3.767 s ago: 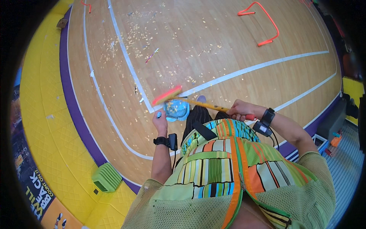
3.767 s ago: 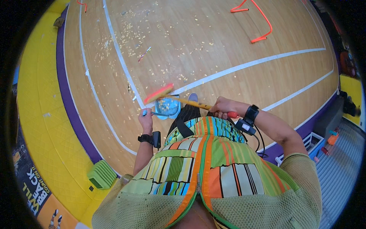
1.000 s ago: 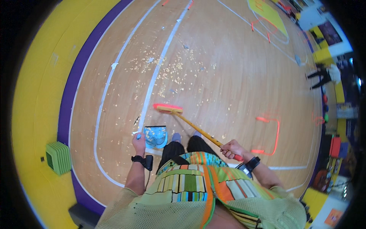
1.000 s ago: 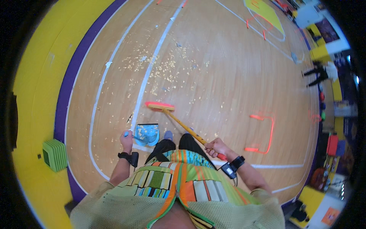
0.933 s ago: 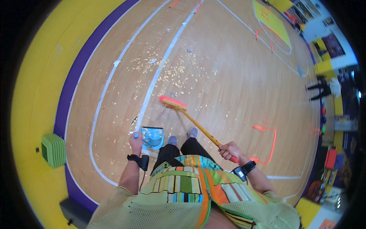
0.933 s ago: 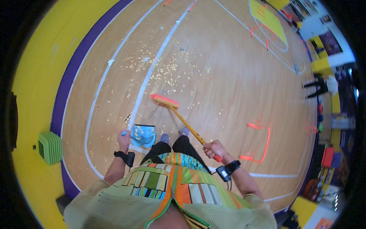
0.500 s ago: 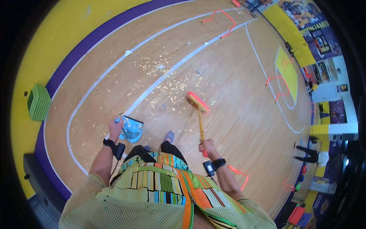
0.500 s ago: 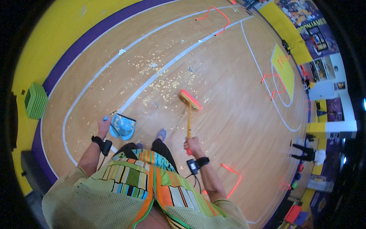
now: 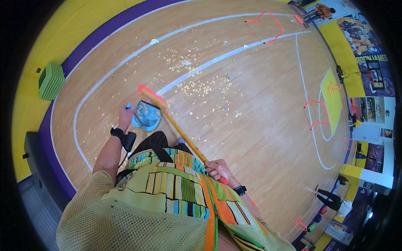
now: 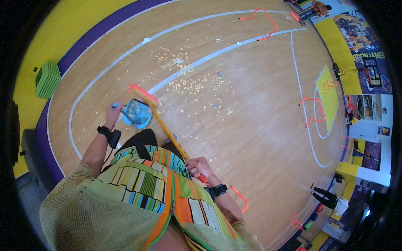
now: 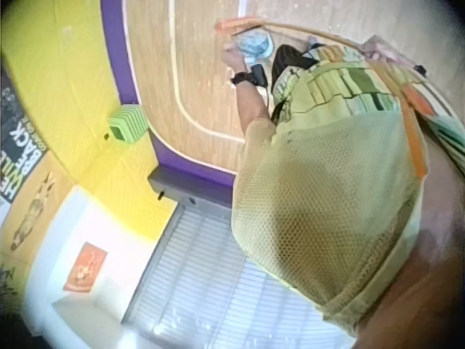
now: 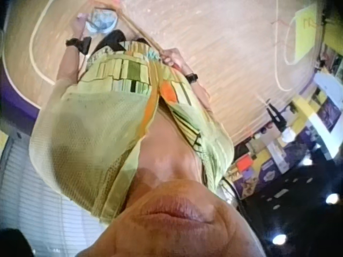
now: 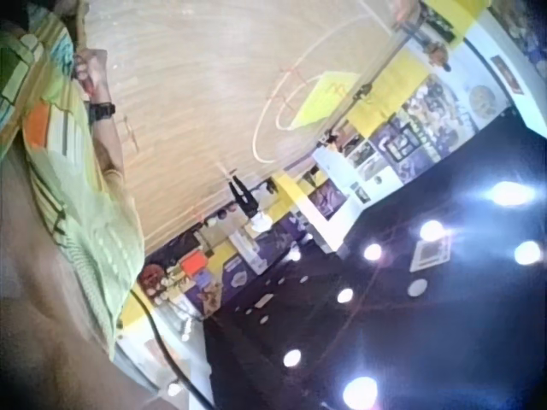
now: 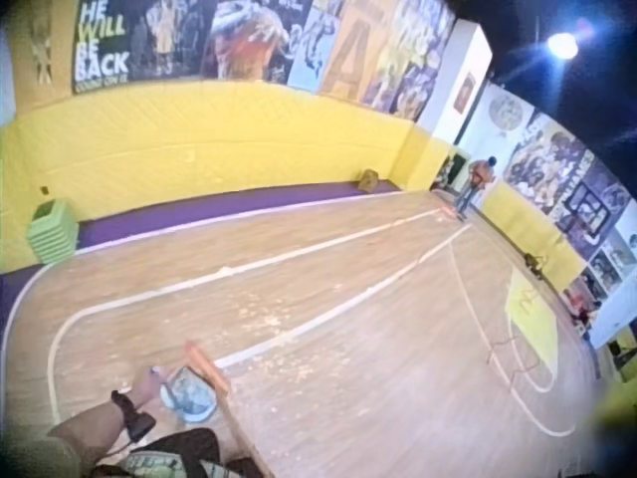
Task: The person sweeps debris from a wooden court floor into a handheld dustpan using a long-handled broom.
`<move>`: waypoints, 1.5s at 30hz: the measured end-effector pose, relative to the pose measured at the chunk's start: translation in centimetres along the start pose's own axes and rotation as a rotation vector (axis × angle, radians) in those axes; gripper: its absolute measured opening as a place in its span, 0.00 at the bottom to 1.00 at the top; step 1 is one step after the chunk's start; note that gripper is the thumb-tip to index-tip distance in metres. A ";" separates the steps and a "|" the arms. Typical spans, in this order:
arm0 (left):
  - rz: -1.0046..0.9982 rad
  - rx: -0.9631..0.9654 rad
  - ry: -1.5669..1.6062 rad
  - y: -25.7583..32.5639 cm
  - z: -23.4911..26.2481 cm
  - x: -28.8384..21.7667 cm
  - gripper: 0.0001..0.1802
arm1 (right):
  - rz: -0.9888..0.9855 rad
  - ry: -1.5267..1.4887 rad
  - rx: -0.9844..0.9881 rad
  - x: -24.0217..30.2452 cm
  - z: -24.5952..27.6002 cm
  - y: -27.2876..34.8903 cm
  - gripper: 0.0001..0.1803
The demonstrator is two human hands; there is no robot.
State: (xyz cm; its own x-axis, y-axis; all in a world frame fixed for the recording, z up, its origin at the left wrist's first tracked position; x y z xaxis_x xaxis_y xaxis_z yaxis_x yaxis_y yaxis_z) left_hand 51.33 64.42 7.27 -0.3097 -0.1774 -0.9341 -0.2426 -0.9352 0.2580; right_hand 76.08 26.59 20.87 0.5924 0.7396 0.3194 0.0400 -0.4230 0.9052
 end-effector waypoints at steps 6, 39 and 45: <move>-0.015 -0.123 0.043 -1.2 1.5 -3.1 0.09 | 0.106 -0.175 -0.036 4.4 3.3 -2.3 0.10; -0.104 0.008 0.121 -19.6 -3.3 -5.2 0.05 | -0.011 -0.084 -0.004 34.7 -1.0 -10.2 0.14; -0.020 -0.043 0.098 -19.4 -1.2 -4.2 0.06 | 0.239 0.393 -0.275 39.4 -0.8 -23.2 0.13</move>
State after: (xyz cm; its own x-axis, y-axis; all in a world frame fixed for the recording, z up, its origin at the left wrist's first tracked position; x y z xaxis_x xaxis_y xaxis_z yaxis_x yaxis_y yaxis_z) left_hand 58.46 82.90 5.85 -0.2133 -0.1857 -0.9592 -0.2075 -0.9508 0.2302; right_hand 97.87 65.94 12.66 0.2116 0.8020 0.5586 -0.3023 -0.4898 0.8177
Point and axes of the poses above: each hand's wrist, its own y-axis away from the middle knuckle, its own z-axis out of the back of the hand, x = y × z, the point moved 6 cm from there along -y, towards the middle knuckle, and after that the axes turned 6 degrees about y, right-handed, at the moved point
